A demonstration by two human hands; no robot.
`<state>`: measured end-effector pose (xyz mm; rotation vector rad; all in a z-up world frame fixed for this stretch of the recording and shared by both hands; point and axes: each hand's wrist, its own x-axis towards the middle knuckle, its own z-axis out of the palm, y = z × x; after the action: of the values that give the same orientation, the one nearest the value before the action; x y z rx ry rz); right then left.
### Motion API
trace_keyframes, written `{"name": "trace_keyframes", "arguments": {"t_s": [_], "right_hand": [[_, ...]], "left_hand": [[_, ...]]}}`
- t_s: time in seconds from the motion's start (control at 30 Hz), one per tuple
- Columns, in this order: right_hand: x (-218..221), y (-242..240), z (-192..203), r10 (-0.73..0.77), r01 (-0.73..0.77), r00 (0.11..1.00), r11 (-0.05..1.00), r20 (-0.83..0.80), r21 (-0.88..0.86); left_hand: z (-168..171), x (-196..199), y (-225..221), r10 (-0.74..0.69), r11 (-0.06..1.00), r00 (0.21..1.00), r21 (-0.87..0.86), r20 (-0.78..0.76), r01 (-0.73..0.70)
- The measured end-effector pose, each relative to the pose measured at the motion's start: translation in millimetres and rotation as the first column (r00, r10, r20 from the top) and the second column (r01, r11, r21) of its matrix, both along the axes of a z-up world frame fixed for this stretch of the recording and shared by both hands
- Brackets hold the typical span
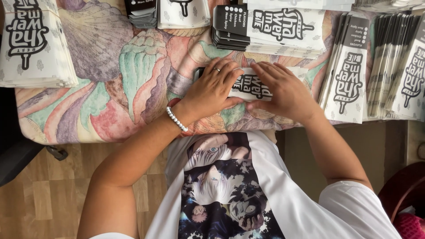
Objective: Organizing and stacking paper packaging bags on a table.
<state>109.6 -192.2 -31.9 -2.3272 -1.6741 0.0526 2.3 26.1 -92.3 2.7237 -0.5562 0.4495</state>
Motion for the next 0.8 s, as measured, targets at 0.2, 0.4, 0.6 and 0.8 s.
{"name": "trace_keyframes", "arguments": {"t_s": [0.2, 0.4, 0.6, 0.8], "right_hand": [[63.6, 39.6, 41.8, 0.033, -0.034, 0.999, 0.985, 0.009, 0.172], [141.0, 118.2, 49.5, 0.085, -0.132, 0.982, 0.946, -0.167, -0.297], [118.1, 166.3, 64.8, 0.089, 0.015, 0.991, 0.653, 0.097, -0.757], [113.0, 157.1, 38.7, 0.040, 0.078, 0.988, 0.694, 0.147, -0.716]], "left_hand": [[5.2, -1.9, -0.5, 0.030, 0.999, 0.999, 0.024, 0.041, -0.031], [13.0, -4.0, 0.3, 0.026, 0.999, 0.999, -0.018, -0.018, -0.026], [16.8, -2.7, 2.3, -0.015, 0.970, 0.995, -0.244, -0.099, -0.010], [12.0, -2.2, 0.1, -0.005, 0.965, 0.998, -0.261, -0.065, -0.012]]}}
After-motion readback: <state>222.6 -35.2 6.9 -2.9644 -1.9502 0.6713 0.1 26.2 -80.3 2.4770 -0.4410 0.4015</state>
